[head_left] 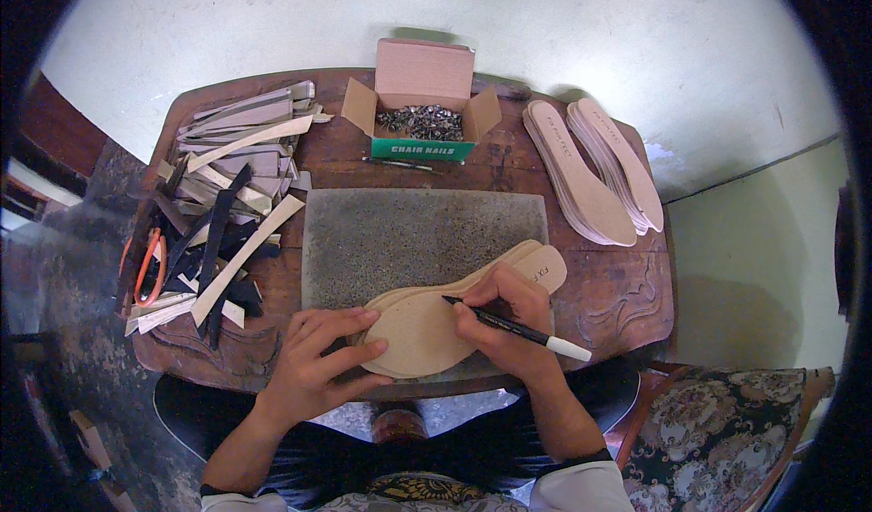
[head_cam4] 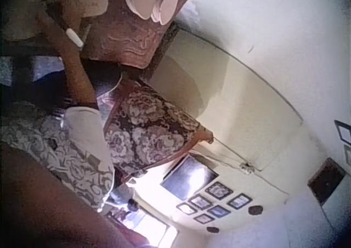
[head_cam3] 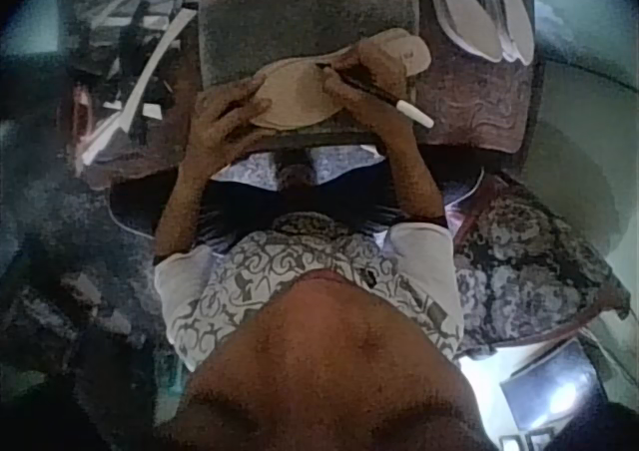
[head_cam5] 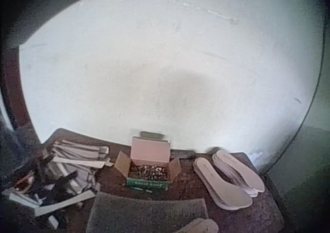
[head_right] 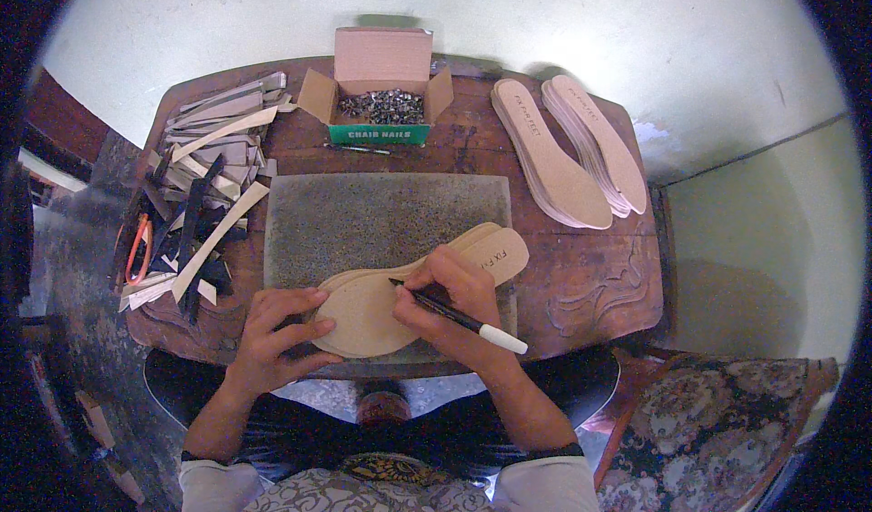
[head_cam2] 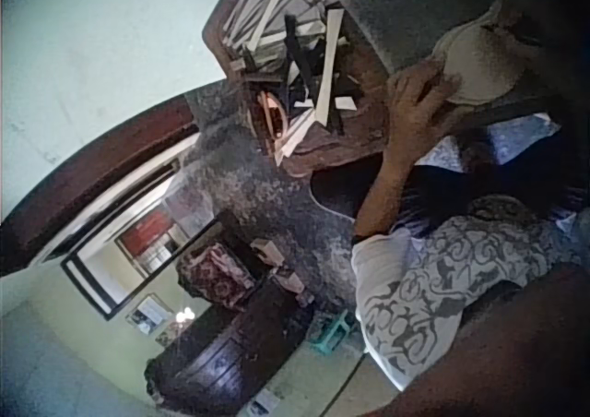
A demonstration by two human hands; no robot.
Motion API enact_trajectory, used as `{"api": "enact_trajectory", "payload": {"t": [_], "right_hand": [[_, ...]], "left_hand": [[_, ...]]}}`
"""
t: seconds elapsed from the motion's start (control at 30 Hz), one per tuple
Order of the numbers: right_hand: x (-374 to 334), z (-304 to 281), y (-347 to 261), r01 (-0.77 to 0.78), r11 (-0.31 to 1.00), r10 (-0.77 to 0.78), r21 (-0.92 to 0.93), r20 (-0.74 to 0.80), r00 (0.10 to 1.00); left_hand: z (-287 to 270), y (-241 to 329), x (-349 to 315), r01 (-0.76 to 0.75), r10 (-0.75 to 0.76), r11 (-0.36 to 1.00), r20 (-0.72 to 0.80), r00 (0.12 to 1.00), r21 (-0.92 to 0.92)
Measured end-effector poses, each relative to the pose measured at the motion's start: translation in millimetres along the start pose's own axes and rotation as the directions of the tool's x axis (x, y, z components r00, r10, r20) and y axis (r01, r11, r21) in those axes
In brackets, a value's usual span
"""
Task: The person marks the surface of shoe insoles with a black marker. They pick up insoles from a stack, place them on a work surface, and draw lines or dots on them before moving them to a separate pile.
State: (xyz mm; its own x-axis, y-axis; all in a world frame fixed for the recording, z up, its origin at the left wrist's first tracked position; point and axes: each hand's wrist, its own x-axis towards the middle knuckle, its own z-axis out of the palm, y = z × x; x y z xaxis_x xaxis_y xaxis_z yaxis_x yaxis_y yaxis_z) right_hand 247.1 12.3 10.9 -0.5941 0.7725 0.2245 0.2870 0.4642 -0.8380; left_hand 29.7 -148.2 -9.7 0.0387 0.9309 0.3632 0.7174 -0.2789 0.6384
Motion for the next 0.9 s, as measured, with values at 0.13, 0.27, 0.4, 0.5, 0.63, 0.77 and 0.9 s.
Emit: {"api": "enact_trajectory", "payload": {"t": [0.13,0.27,0.4,0.5,0.63,0.77,0.9], "right_hand": [[0,2,3,0.008,1.0,-0.008,0.015,-0.013,1.0],[0,1,0,-0.006,1.0,0.006,0.016,-0.003,1.0],[0,0,2,0.003,1.0,-0.003,0.012,0.012,1.0],[-4,-4,7,-0.047,0.996,0.048,0.073,-0.016,0.999],[-6,-11,11,-0.054,0.994,0.059,0.096,-0.044,0.997],[-5,-13,14,0.004,0.998,-0.003,0.057,-0.02,1.0],[-4,-11,11,0.003,0.998,-0.001,0.067,-0.022,1.0]], "left_hand": [[1,-1,-1,-0.001,0.001,1.0,-0.007,1.0,-0.001],[1,-1,-1,0.001,-0.001,1.0,-0.005,1.0,-0.005],[1,-1,-1,-0.002,0.002,1.0,-0.006,1.0,0.0],[-1,0,0,0.0,0.0,1.0,0.002,1.0,0.006],[0,-1,0,-0.003,0.003,1.0,0.005,1.0,0.003],[0,-2,1,0.0,0.0,1.0,0.011,1.0,-0.003],[1,-2,-1,0.0,0.0,1.0,-0.001,1.0,-0.005]]}}
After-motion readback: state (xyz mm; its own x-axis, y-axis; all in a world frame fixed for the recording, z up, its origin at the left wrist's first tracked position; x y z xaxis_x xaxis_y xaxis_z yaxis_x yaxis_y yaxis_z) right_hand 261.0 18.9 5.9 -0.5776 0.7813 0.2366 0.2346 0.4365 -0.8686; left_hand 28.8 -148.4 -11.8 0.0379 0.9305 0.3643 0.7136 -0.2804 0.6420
